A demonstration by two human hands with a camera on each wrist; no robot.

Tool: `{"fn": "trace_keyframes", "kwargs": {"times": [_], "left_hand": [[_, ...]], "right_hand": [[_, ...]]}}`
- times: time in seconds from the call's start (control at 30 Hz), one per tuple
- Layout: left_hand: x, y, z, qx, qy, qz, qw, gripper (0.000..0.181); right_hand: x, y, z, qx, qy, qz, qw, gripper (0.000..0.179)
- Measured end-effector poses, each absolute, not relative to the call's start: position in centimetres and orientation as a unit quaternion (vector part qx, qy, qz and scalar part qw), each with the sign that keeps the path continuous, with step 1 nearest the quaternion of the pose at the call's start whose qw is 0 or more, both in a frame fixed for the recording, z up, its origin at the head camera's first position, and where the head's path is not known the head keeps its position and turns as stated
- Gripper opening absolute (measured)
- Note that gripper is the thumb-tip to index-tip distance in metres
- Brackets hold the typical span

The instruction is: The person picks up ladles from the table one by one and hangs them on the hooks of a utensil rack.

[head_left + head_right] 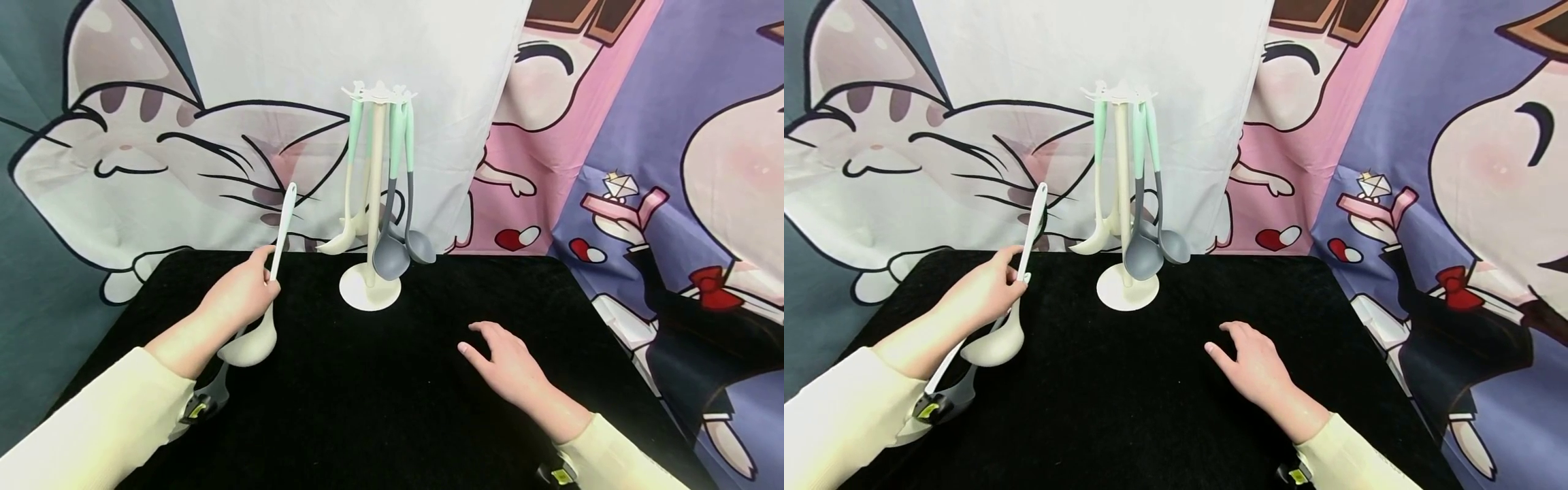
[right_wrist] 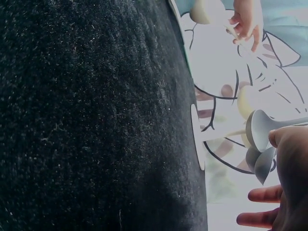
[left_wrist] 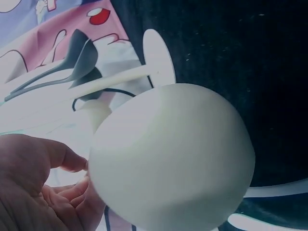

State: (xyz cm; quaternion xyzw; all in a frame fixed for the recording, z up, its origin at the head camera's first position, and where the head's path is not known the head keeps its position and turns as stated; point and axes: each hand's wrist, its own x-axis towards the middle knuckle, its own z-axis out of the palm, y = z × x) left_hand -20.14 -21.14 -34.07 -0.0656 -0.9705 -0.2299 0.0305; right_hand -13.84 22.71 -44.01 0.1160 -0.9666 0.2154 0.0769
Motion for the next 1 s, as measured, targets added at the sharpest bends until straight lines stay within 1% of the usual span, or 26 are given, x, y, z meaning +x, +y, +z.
{"fn": "trace_keyframes", "kwargs": {"times": [0.13,0.43,0.6,0.8,1.0], "left_hand": [[-20.5,-20.9,-33.5,-0.065,-0.969,-0.236,0.047,0.064],[-21.0,-19.7,-32.2,-0.067,-0.961,-0.25,0.101,0.056],[-21.2,-19.1,-30.9,-0.07,-0.953,-0.267,0.124,0.058],[-21.7,-18.3,-29.6,-0.084,-0.943,-0.273,0.172,0.057],[-22.2,-17.8,-28.2,-0.099,-0.936,-0.278,0.192,0.058]], "right_hand": [[-13.8,22.7,-44.0,0.115,-0.967,0.215,0.078,0.062],[-13.8,22.6,-44.0,0.118,-0.966,0.216,0.081,0.062],[-14.0,22.7,-44.0,0.119,-0.966,0.212,0.085,0.063],[-13.9,22.7,-44.0,0.119,-0.967,0.209,0.081,0.065],[-13.7,22.6,-44.0,0.117,-0.968,0.209,0.081,0.065]]}}
